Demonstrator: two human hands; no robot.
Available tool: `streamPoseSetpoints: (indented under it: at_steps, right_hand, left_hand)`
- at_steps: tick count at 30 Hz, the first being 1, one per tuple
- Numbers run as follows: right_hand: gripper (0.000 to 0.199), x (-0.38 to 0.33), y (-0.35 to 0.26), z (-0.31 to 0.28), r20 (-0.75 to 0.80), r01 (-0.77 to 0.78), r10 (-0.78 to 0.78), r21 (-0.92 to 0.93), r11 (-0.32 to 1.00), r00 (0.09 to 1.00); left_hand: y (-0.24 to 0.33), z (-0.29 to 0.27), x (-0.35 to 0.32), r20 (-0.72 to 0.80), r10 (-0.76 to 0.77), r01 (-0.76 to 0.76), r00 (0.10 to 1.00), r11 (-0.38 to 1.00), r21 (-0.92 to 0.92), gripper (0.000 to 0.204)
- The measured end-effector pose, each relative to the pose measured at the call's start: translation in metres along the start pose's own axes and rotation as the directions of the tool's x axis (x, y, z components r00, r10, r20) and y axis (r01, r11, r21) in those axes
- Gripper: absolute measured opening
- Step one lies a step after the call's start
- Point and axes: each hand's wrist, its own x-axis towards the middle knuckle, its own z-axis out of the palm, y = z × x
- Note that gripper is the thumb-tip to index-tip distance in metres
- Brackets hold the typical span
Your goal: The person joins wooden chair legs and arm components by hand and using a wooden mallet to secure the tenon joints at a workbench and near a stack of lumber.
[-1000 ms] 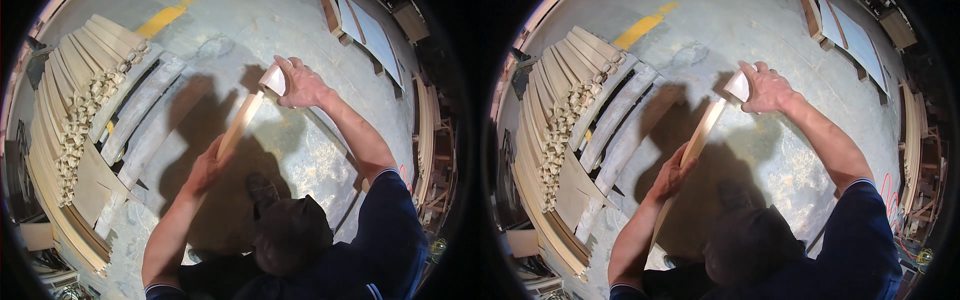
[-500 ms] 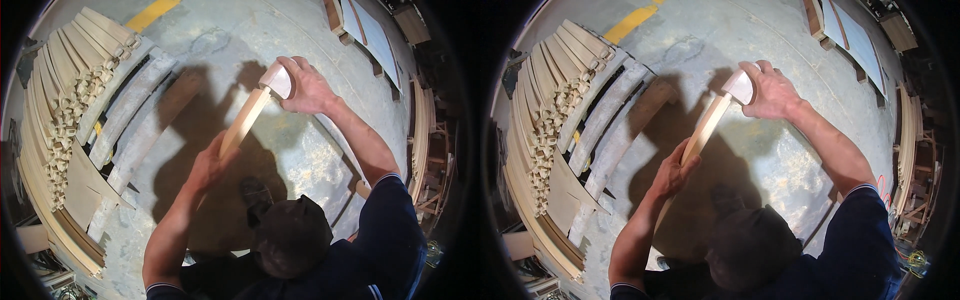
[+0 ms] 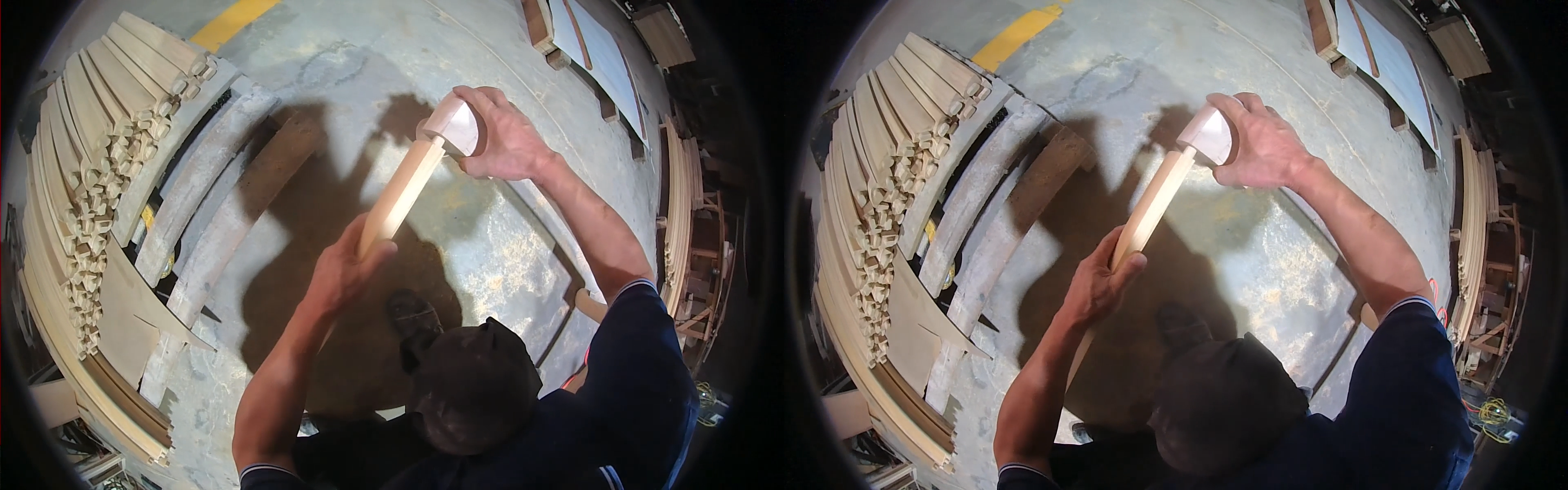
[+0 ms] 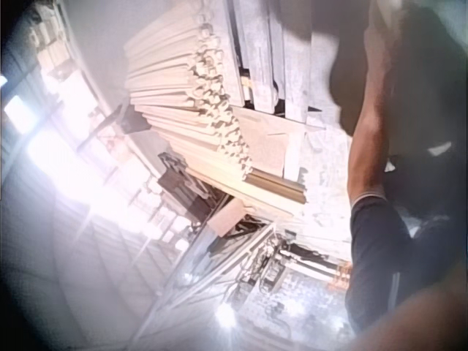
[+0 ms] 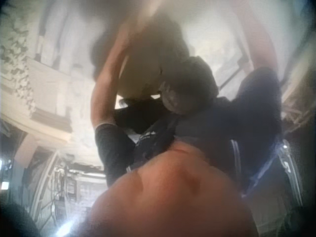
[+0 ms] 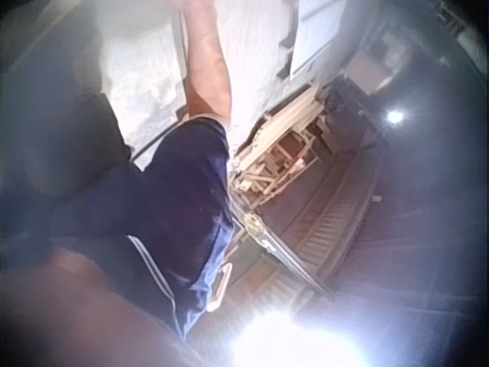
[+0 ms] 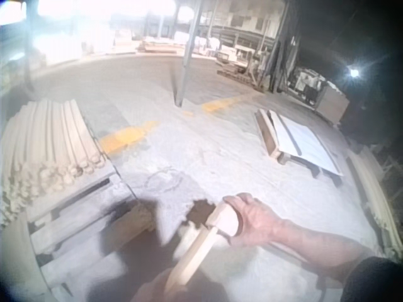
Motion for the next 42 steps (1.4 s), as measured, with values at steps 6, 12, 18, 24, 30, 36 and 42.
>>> streamPoseSetpoints:
  at_steps: [6, 12, 18, 24, 30, 36, 42]
  right_hand:
    - [0.1, 0.005, 0.0, -0.002, -0.015, -0.02, 0.02, -0.03, 0.999, 1.0]
    - [0.097, 0.006, 0.0, 0.0, -0.05, -0.007, 0.006, -0.021, 1.0, 0.999]
    - [0.094, 0.007, 0.004, 0.003, -0.055, -0.001, 0.0, -0.024, 1.0, 0.998]
    - [0.094, 0.006, 0.0, 0.003, -0.063, 0.026, -0.029, -0.039, 0.999, 0.998]
    - [0.094, 0.003, 0.004, 0.006, -0.09, 0.064, -0.071, -0.071, 0.995, 0.993]
    - [0.093, 0.002, 0.003, 0.01, -0.121, 0.055, -0.067, -0.099, 0.994, 0.99]
    - [0.087, -0.006, -0.004, 0.011, -0.069, 0.026, -0.036, -0.139, 0.99, 0.997]
  left_hand:
    - [0.0, 0.003, 0.008, -0.004, 0.033, -0.032, 0.999, 0.993, 0.114, 0.064]
    - [-0.007, 0.004, 0.013, -0.019, 0.062, -0.056, 0.998, 0.969, 0.242, 0.06]
    - [0.005, -0.009, 0.015, 0.013, 0.049, -0.051, 0.999, 0.972, 0.228, 0.06]
    - [0.009, -0.019, 0.029, 0.028, 0.124, -0.127, 0.992, 0.956, 0.264, 0.06]
    - [0.007, -0.017, 0.034, 0.03, 0.065, -0.071, 0.997, 0.946, 0.316, 0.059]
    - [0.026, -0.019, 0.025, 0.023, 0.021, -0.028, 1.0, 0.947, 0.319, 0.062]
    - [0.013, -0.02, 0.025, 0.049, -0.007, -0.008, 0.999, 0.957, 0.29, 0.063]
